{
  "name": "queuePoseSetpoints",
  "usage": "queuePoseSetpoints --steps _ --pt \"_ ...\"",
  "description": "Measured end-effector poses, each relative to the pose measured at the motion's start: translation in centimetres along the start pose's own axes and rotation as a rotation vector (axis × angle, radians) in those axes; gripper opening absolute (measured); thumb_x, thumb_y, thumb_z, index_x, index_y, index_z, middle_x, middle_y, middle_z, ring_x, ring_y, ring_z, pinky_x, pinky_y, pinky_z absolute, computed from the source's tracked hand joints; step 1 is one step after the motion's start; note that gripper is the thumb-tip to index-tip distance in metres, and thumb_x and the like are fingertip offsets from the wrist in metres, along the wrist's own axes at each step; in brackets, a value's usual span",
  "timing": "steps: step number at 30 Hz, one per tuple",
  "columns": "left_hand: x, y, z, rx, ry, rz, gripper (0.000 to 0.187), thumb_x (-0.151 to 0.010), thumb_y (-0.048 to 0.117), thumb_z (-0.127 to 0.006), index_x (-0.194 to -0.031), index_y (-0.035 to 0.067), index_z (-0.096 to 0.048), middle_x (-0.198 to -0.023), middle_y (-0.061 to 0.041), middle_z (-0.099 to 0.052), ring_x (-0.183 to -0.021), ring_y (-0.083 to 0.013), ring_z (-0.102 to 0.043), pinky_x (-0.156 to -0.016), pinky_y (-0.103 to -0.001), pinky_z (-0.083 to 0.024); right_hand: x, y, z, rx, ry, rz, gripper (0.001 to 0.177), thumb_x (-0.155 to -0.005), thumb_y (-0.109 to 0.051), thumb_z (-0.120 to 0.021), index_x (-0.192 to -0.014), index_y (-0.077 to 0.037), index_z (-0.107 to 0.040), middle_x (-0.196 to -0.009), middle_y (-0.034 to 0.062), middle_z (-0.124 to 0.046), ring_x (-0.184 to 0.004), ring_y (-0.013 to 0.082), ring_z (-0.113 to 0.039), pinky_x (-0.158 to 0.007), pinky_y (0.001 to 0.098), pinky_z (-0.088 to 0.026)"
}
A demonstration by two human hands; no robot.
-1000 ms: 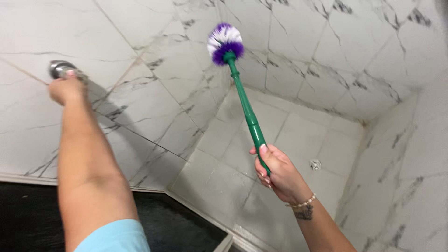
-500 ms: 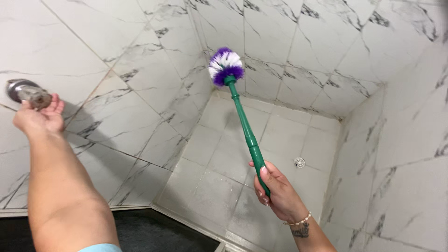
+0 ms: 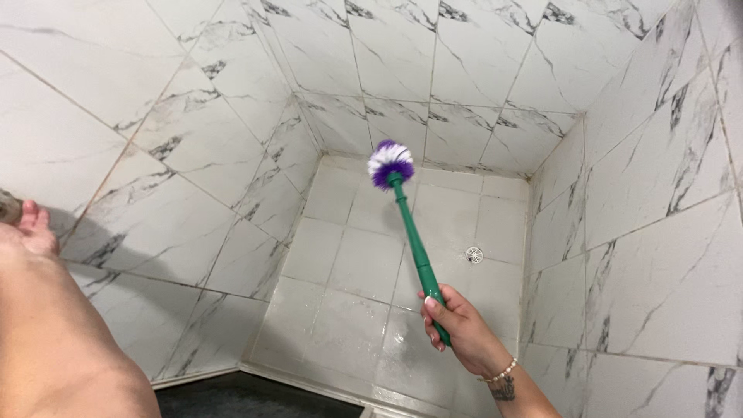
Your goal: The person cleans a toilet bowl with a brush, rinses the brush under a shower head, wipes the toilet seat with a sponge, and washes a small bowl and sponge in a sink.
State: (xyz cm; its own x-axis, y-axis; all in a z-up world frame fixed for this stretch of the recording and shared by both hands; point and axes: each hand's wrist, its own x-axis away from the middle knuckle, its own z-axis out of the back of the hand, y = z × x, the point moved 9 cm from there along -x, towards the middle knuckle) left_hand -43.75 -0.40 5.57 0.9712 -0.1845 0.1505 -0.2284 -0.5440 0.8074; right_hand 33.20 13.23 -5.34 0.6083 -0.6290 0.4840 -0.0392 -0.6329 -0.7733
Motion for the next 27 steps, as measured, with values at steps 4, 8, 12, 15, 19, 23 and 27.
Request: queuePoseSetpoints --steps 4,8,12,15,19,23,27 --pt "0.1 1.4 0.8 -0.448 0.117 -0.034 0.044 -0.106 0.045 -0.054 -0.133 0.012 -0.06 -0.114 -0.004 -0.067 -0.1 -0.0168 -0.07 -0.101 -0.034 -0.055 -0.1 -0.1 -1.5 0.023 -0.024 -0.005 0.024 -0.099 -0.025 -0.057 -0.114 -0.007 -0.058 -0.076 -0.001 -0.054 -0.058 0.0083 -0.054 -0.048 0.0251 -0.046" --pt "0.0 2.6 0.5 -0.687 0.156 -0.126 0.048 -0.105 0.048 -0.051 -0.133 0.011 -0.06 -0.117 -0.006 -0.067 -0.104 -0.0193 -0.068 -0.102 -0.037 -0.054 -0.5 -0.1 -2.9 0.047 -0.031 -0.017 0.024 -0.1 -0.027 -0.058 -0.113 -0.007 -0.059 -0.074 -0.0002 -0.053 -0.057 0.0089 -0.054 -0.048 0.0253 -0.046" --pt "0.0 2.5 0.1 -0.74 0.169 -0.159 0.052 -0.104 0.05 -0.049 -0.134 0.01 -0.06 -0.12 -0.007 -0.067 -0.108 -0.0218 -0.067 -0.103 -0.039 -0.052 -0.5 -0.3 -3.3 -0.002 -0.028 -0.015 0.023 -0.1 -0.026 -0.059 -0.112 -0.007 -0.059 -0.077 -0.0005 -0.055 -0.059 0.0084 -0.054 -0.05 0.0248 -0.047" --pt "0.1 1.9 0.4 -0.771 0.182 -0.174 0.055 -0.104 0.052 -0.047 -0.135 0.009 -0.06 -0.122 -0.008 -0.066 -0.111 -0.0236 -0.066 -0.104 -0.042 -0.051 -0.9 0.0 -3.1 -0.014 -0.026 0.003 0.023 -0.099 -0.025 -0.06 -0.112 -0.006 -0.059 -0.079 0.0002 -0.056 -0.06 0.0084 -0.054 -0.051 0.0253 -0.047" --pt "0.3 -0.2 1.5 -0.805 0.213 -0.193 0.059 -0.103 0.055 -0.044 -0.136 0.008 -0.06 -0.125 -0.01 -0.066 -0.115 -0.0261 -0.064 -0.105 -0.044 -0.05 -1.2 1.8 -2.0 -0.072 -0.04 -0.021 0.019 -0.098 -0.02 -0.061 -0.111 -0.008 -0.059 -0.083 -0.0003 -0.06 -0.066 0.0075 -0.057 -0.061 0.026 -0.052" --pt "2.8 -6.2 5.3 -0.871 0.294 -0.234 0.064 -0.102 0.057 -0.041 -0.136 0.007 -0.06 -0.128 -0.011 -0.066 -0.118 -0.0286 -0.063 -0.106 -0.047 -0.049 -2.0 4.1 0.5 -0.085 0.015 -0.12 0.018 -0.099 -0.022 -0.066 -0.098 -0.01 -0.053 -0.068 0.0 -0.049 -0.056 0.0087 -0.049 -0.049 0.0264 -0.043" --pt "11.2 -23.6 10.8 -1.085 0.143 0.069 0.068 -0.102 0.06 -0.039 -0.137 0.006 -0.06 -0.131 -0.013 -0.066 -0.122 -0.0311 -0.061 -0.106 -0.05 -0.047 -1.1 4.0 5.0 0.061 0.346 -0.168 0.028 -0.101 -0.039 -0.058 -0.093 -0.015 -0.047 -0.065 -0.0024 -0.047 -0.05 0.0093 -0.043 -0.04 0.0264 -0.033"
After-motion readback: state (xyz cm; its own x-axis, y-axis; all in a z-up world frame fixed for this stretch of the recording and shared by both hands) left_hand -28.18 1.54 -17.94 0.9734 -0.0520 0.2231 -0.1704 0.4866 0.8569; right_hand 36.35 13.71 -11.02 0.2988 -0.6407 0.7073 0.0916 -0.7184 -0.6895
